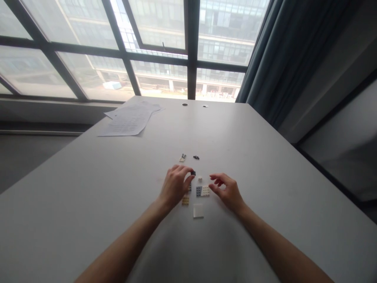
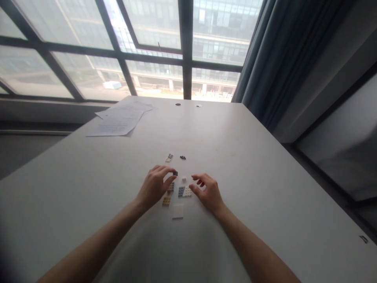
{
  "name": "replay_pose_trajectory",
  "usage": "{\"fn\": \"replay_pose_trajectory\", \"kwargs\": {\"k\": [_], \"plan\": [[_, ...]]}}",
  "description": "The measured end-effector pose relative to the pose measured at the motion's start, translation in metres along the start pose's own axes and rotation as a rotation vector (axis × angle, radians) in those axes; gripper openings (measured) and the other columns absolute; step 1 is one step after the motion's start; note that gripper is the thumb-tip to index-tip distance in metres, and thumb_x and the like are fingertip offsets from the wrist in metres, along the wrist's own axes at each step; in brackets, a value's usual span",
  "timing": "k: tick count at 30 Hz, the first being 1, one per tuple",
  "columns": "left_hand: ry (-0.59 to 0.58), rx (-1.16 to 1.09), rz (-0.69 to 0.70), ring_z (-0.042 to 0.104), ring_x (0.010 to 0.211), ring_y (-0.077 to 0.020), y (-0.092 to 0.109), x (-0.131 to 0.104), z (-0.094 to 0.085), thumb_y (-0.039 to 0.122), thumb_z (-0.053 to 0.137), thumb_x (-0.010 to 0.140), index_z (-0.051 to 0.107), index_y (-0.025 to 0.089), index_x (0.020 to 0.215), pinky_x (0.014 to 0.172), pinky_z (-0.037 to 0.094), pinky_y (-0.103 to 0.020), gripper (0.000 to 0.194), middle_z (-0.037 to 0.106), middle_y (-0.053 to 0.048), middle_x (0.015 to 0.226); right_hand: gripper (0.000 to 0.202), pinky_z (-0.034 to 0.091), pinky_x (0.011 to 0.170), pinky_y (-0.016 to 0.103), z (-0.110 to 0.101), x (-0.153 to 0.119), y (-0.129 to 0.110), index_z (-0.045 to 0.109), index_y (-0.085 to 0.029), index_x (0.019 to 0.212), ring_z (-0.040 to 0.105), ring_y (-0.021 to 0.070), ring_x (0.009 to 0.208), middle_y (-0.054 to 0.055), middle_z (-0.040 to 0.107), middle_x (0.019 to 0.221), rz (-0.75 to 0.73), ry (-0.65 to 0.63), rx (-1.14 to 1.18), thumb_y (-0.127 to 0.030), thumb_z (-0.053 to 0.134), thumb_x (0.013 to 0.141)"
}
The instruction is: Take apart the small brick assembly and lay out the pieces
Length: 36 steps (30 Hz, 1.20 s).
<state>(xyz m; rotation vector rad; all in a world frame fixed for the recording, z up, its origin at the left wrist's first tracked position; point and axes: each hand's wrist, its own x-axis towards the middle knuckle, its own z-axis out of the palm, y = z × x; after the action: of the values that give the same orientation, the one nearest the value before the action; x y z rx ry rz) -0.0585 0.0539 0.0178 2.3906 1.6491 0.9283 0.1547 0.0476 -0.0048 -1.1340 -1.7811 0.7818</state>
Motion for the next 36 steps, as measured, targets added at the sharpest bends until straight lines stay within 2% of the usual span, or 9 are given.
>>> {"fn": "replay_pose_trajectory", "kwargs": {"k": [5, 10, 13, 15, 20, 24, 27, 32, 36], "plan": [[0.017, -0.148, 0.173, 0.057, 0.085, -0.0199, 0.039, -0.029, -0.006, 0.021, 0.053, 0.091, 0.062, 0.02, 0.1, 0.078, 0.048, -0.034, 0.013, 0.068, -0.005, 0.088, 0.026, 0.054, 0.065, 0.03, 0.012, -0.002, -0.017, 0.065, -0.019, 0.089, 0.064, 0.0161, 0.069, 0.002, 0.069, 0.077, 0.225, -0.127, 0.524, -0.037, 0.074, 0.073], [0.055, -0.21, 0.244, 0.057, 0.084, -0.0181, 0.034, -0.041, -0.003, 0.019, 0.053, 0.091, 0.06, 0.02, 0.106, 0.079, 0.048, -0.033, 0.017, 0.068, -0.004, 0.091, 0.024, 0.051, 0.059, 0.027, 0.013, -0.008, -0.024, 0.063, -0.019, 0.085, 0.061, 0.013, 0.061, -0.001, 0.066, 0.068, 0.293, -0.192, 0.632, -0.031, 0.076, 0.07], [0.094, -0.153, 0.244, 0.057, 0.086, -0.0194, 0.025, -0.051, -0.007, 0.021, 0.056, 0.089, 0.06, 0.019, 0.106, 0.08, 0.047, -0.035, 0.018, 0.067, -0.005, 0.092, 0.021, 0.049, 0.061, 0.026, 0.004, -0.017, -0.022, 0.066, -0.018, 0.088, 0.059, 0.0122, 0.061, -0.001, 0.067, 0.069, 0.333, -0.199, 0.516, -0.027, 0.075, 0.071], [0.059, -0.098, 0.268, 0.057, 0.088, -0.02, 0.021, -0.06, -0.012, 0.022, 0.056, 0.089, 0.061, 0.019, 0.104, 0.081, 0.047, -0.036, 0.016, 0.067, -0.006, 0.094, 0.016, 0.047, 0.062, 0.025, -0.004, -0.026, -0.019, 0.068, -0.018, 0.085, 0.058, 0.0119, 0.062, -0.001, 0.066, 0.068, 0.36, -0.193, 0.394, -0.024, 0.073, 0.071], [-0.228, 0.016, 0.503, 0.054, 0.113, -0.0252, 0.022, -0.084, -0.017, 0.033, 0.055, 0.09, 0.057, 0.018, 0.118, 0.096, 0.044, -0.041, 0.032, 0.061, -0.009, 0.123, 0.013, 0.044, 0.058, 0.024, -0.014, -0.044, -0.015, 0.068, -0.018, 0.086, 0.058, 0.0123, 0.061, -0.002, 0.064, 0.066, 0.406, -0.165, 0.197, -0.021, 0.069, 0.073], [-0.365, 0.058, 0.558, 0.051, 0.122, -0.0281, 0.029, -0.094, -0.015, 0.044, 0.054, 0.089, 0.052, 0.013, 0.127, 0.102, 0.042, -0.041, 0.049, 0.055, -0.012, 0.133, 0.021, 0.049, 0.07, 0.026, -0.009, -0.045, -0.02, 0.071, -0.02, 0.094, 0.064, 0.0149, 0.073, 0.0, 0.07, 0.079, 0.359, -0.157, 0.15, -0.02, 0.068, 0.073], [-0.384, 0.068, 0.573, 0.052, 0.122, -0.0286, 0.034, -0.101, -0.014, 0.045, 0.053, 0.089, 0.052, 0.012, 0.127, 0.102, 0.043, -0.041, 0.05, 0.054, -0.013, 0.134, 0.013, 0.05, 0.076, 0.028, 0.001, -0.044, -0.025, 0.073, -0.02, 0.086, 0.067, 0.0166, 0.079, 0.002, 0.073, 0.085, 0.326, -0.171, 0.129, -0.019, 0.065, 0.076], [-0.374, 0.072, 0.627, 0.055, 0.117, -0.0295, 0.042, -0.113, -0.012, 0.047, 0.051, 0.089, 0.056, 0.01, 0.121, 0.099, 0.045, -0.041, 0.048, 0.057, -0.015, 0.13, 0.011, 0.05, 0.068, 0.027, 0.019, -0.043, -0.032, 0.073, -0.021, 0.084, 0.066, 0.0163, 0.07, 0.001, 0.073, 0.078, 0.287, -0.188, 0.039, -0.018, 0.064, 0.078], [-0.351, 0.057, 0.628, 0.054, 0.117, -0.0285, 0.046, -0.119, -0.007, 0.045, 0.051, 0.09, 0.057, 0.009, 0.116, 0.102, 0.043, -0.039, 0.045, 0.058, -0.016, 0.127, 0.01, 0.048, 0.073, 0.029, 0.026, -0.044, -0.037, 0.071, -0.021, 0.077, 0.063, 0.0177, 0.078, 0.001, 0.07, 0.077, 0.132, -0.157, -0.155, -0.013, 0.066, 0.076]]}}
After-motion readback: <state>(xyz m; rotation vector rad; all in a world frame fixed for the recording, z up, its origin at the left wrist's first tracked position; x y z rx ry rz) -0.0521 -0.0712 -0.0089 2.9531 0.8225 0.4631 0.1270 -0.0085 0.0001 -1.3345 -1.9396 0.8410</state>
